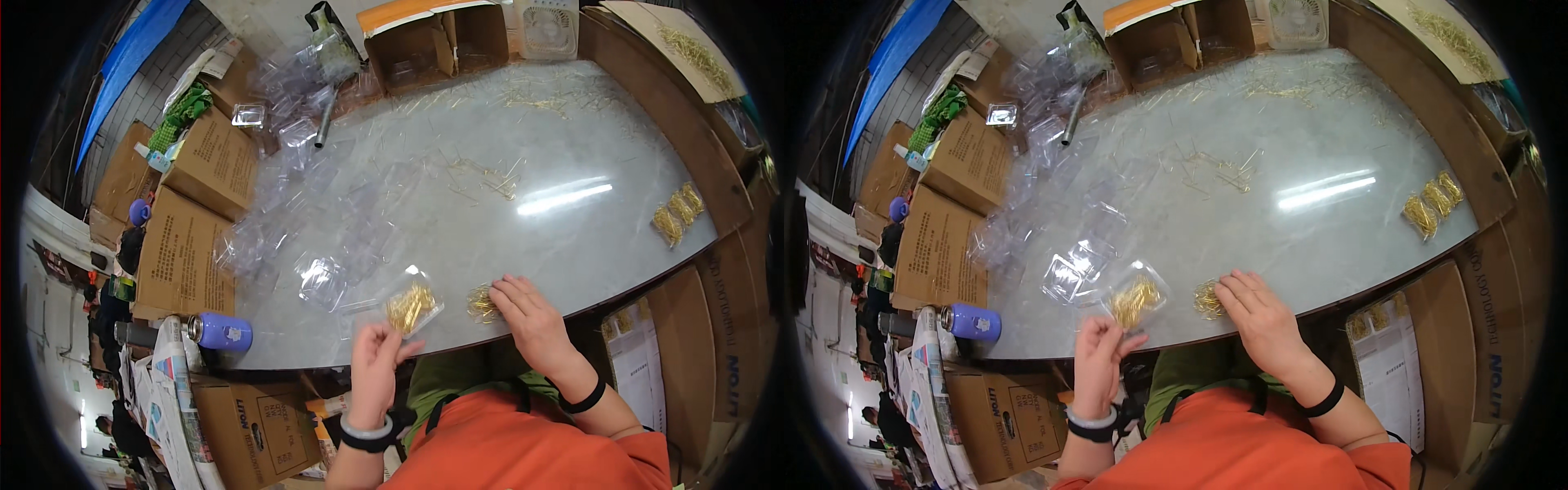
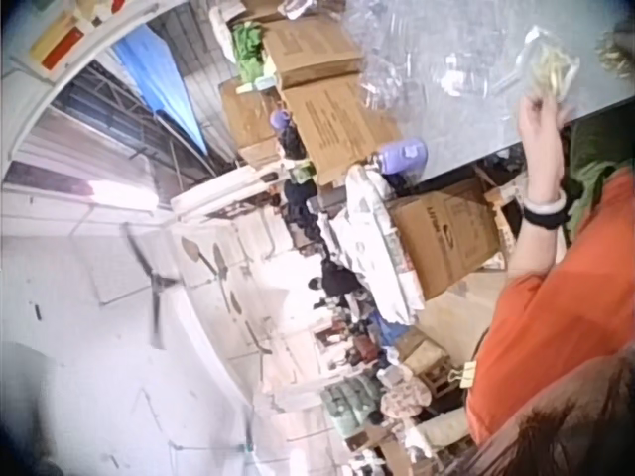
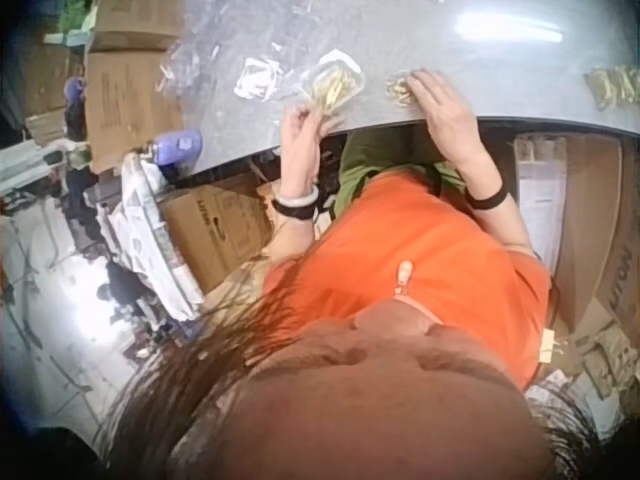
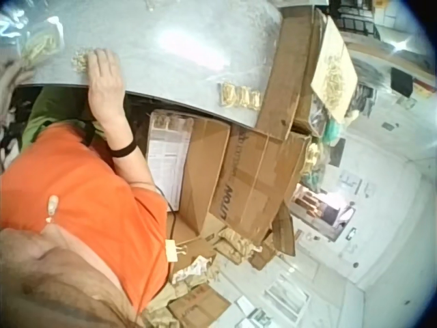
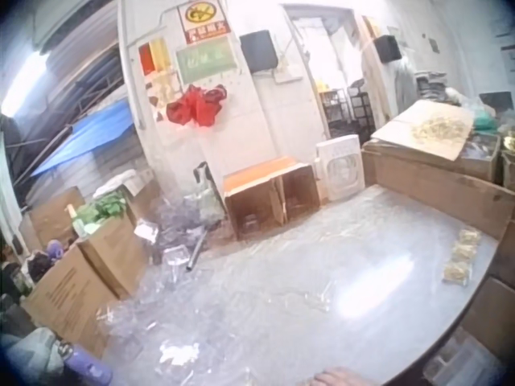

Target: Sort small gold-colored metal parts and place them into small plastic bags.

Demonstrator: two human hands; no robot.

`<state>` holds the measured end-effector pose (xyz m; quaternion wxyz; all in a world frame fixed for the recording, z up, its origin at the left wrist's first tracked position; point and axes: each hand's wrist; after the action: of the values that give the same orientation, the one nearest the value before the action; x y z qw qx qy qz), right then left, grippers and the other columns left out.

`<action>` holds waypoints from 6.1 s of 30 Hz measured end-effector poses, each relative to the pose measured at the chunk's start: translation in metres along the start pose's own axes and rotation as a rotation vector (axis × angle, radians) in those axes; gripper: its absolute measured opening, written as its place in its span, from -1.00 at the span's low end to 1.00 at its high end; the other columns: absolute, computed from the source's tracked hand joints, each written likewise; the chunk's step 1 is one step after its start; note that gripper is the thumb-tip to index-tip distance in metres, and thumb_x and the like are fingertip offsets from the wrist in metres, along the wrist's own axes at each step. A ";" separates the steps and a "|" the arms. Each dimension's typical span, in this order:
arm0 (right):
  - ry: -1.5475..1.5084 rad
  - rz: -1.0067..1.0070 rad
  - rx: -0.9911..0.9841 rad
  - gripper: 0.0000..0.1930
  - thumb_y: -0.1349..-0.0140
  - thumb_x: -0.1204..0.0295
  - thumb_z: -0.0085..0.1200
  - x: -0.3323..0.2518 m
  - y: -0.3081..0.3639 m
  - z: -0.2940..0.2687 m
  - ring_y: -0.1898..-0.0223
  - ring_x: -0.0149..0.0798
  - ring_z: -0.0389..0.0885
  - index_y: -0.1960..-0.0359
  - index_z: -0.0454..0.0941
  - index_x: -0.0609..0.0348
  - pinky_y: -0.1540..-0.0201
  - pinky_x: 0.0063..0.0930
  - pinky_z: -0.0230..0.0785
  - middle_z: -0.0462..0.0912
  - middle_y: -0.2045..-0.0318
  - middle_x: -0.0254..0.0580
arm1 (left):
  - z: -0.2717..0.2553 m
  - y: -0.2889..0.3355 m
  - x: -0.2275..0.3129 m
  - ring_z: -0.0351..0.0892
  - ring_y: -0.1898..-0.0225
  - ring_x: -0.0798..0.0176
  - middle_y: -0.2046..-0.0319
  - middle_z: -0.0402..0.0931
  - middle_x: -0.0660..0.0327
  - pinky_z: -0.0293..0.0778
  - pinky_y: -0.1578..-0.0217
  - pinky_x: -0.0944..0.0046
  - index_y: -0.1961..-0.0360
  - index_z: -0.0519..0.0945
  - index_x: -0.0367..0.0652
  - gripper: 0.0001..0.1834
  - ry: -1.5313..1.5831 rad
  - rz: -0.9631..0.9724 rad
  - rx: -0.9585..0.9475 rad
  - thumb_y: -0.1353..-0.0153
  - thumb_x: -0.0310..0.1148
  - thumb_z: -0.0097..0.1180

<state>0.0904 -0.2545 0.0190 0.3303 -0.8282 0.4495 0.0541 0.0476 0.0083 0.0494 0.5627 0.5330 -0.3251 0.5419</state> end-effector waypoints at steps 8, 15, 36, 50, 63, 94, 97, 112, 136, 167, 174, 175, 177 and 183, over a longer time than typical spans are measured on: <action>0.014 -0.016 -0.038 -0.56 -0.18 0.61 0.03 -0.006 -0.001 0.002 -0.25 0.04 0.54 -0.14 0.54 0.29 -0.39 -0.06 0.37 0.60 -0.15 -0.02 | -0.034 0.058 -0.044 0.59 -0.18 0.06 -0.03 0.52 0.07 0.54 -0.28 -0.07 0.19 0.48 -0.29 -0.96 0.173 -0.557 -0.367 -0.48 -0.58 0.01; -0.073 -0.092 -0.140 -0.58 -0.19 0.59 0.02 -0.026 0.008 0.000 -0.24 0.05 0.55 -0.13 0.55 0.29 -0.39 -0.06 0.36 0.60 -0.16 -0.02 | -0.016 0.044 -0.078 0.59 -0.19 0.09 0.01 0.54 0.10 0.49 -0.34 -0.02 0.18 0.46 -0.26 -0.95 0.347 -0.441 -0.353 -0.50 -0.58 -0.02; -0.350 -0.113 0.050 -0.65 -0.20 0.63 0.17 -0.044 0.000 0.001 -0.20 0.13 0.59 -0.06 0.60 0.24 -0.35 0.06 0.39 0.65 -0.06 -0.02 | 0.011 0.024 -0.017 0.63 -0.06 0.17 0.01 0.52 0.08 0.60 -0.21 0.08 0.16 0.44 -0.30 -0.95 0.100 -0.194 -0.359 -0.49 -0.54 0.02; -0.424 0.096 0.050 -0.44 -0.23 0.59 0.22 -0.011 -0.025 0.003 -0.33 0.24 0.41 -0.30 0.40 0.30 -0.39 0.03 0.28 0.50 -0.24 0.13 | 0.046 -0.038 -0.037 0.20 -0.41 -0.25 -0.33 0.22 -0.14 0.30 -0.35 -0.09 -0.38 0.29 -0.33 -0.19 -1.155 0.823 -0.317 -0.22 -0.23 0.40; 0.019 0.018 -0.038 -0.39 -0.25 0.48 0.18 -0.022 -0.005 0.009 -0.48 0.13 0.26 -0.37 0.38 0.23 -0.48 0.46 -0.16 0.51 -0.32 -0.01 | 0.048 -0.033 -0.038 0.27 -0.33 -0.31 -0.29 0.21 -0.22 0.32 -0.31 -0.09 -0.37 0.28 -0.38 -0.26 -1.070 0.779 -0.281 -0.28 -0.32 0.34; -0.178 0.063 0.030 -0.31 -0.15 0.23 0.40 -0.009 -0.024 0.009 -0.28 0.11 0.49 -0.28 0.45 0.25 -0.43 0.32 0.05 0.63 -0.12 -0.06 | 0.047 -0.039 -0.038 0.32 -0.32 -0.28 -0.23 0.34 -0.16 0.33 -0.30 -0.13 -0.33 0.34 -0.30 -0.25 -1.021 0.840 -0.269 -0.16 -0.38 0.41; -0.193 0.046 0.056 -0.35 -0.13 0.31 0.41 0.003 -0.026 0.019 -0.23 0.07 0.52 -0.25 0.47 0.22 -0.42 0.27 0.10 0.65 -0.07 -0.05 | 0.049 -0.038 -0.037 0.34 -0.30 -0.27 -0.23 0.35 -0.16 0.34 -0.30 -0.12 -0.32 0.35 -0.29 -0.25 -1.035 0.841 -0.260 -0.14 -0.38 0.43; -0.158 0.120 0.004 -0.13 -0.15 0.01 0.38 -0.035 -0.015 0.007 -0.40 0.22 0.34 -0.37 0.31 0.29 -0.45 0.44 -0.11 0.53 -0.21 0.09 | 0.051 -0.036 -0.039 0.35 -0.25 -0.25 -0.19 0.36 -0.10 0.38 -0.25 -0.11 -0.32 0.38 -0.25 -0.25 -1.053 0.844 -0.207 -0.13 -0.35 0.43; -0.024 0.021 -0.080 -0.45 -0.41 0.26 0.11 -0.020 -0.020 0.022 -0.42 0.05 0.37 -0.36 0.37 0.26 -0.50 0.22 -0.03 0.47 -0.33 0.07 | 0.048 -0.037 -0.044 0.44 -0.19 -0.22 -0.19 0.37 -0.13 0.49 -0.17 -0.01 -0.15 0.48 -0.33 -0.35 -1.001 0.829 -0.190 -0.06 -0.37 0.48; 0.179 0.131 0.139 -0.39 -0.02 0.19 0.35 -0.039 -0.020 0.010 -0.09 0.07 0.44 -0.16 0.59 0.06 -0.15 -0.04 0.29 0.51 -0.26 -0.18 | 0.018 -0.042 -0.037 0.08 -0.54 -0.15 -0.50 0.09 -0.17 0.08 -0.49 -0.03 -0.51 0.15 -0.40 -0.29 -0.562 0.608 -0.391 -0.43 -0.33 0.06; 0.125 0.179 -0.118 -0.22 -0.08 0.21 0.34 -0.036 -0.020 0.000 -0.42 0.27 0.20 -0.40 0.38 0.05 -0.43 0.13 0.03 0.31 -0.45 -0.09 | 0.041 -0.042 -0.033 0.19 -0.49 -0.22 -0.44 0.23 -0.18 0.17 -0.44 -0.04 -0.44 0.28 -0.38 -0.28 -0.867 0.766 -0.319 -0.38 -0.23 0.21; 0.076 0.180 -0.149 -0.19 -0.09 0.22 0.34 -0.034 -0.021 -0.003 -0.48 0.30 0.13 -0.43 0.34 0.05 -0.49 0.17 -0.04 0.28 -0.48 -0.08 | 0.044 -0.043 -0.033 0.20 -0.48 -0.23 -0.44 0.24 -0.19 0.19 -0.43 -0.04 -0.43 0.29 -0.38 -0.29 -0.892 0.778 -0.317 -0.38 -0.24 0.21; -0.285 0.219 -0.006 -0.22 -0.16 0.31 0.30 -0.024 -0.015 0.000 -0.50 0.25 0.14 -0.45 0.28 0.08 -0.52 0.18 -0.09 0.35 -0.44 -0.05 | 0.051 -0.043 -0.034 0.21 -0.47 -0.25 -0.42 0.26 -0.19 0.22 -0.41 -0.06 -0.40 0.32 -0.38 -0.32 -0.943 0.786 -0.302 -0.38 -0.26 0.22; -0.342 0.289 0.123 -0.44 -0.24 0.57 0.20 -0.003 -0.001 0.009 -0.20 0.04 0.55 -0.31 0.44 0.18 -0.38 -0.02 0.24 0.64 -0.13 -0.02 | 0.061 -0.042 -0.036 0.24 -0.44 -0.28 -0.39 0.30 -0.19 0.26 -0.39 -0.10 -0.32 0.40 -0.36 -0.43 -1.014 0.781 -0.274 -0.38 -0.31 0.20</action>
<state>0.0915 -0.2459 0.0137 0.4404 -0.7124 0.5033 0.2127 0.0936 -0.0526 0.0183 0.1642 0.4885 -0.7859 0.3417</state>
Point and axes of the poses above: each hand's wrist, its own y-axis away from the middle knuckle, its own z-axis out of the palm, x = y × z
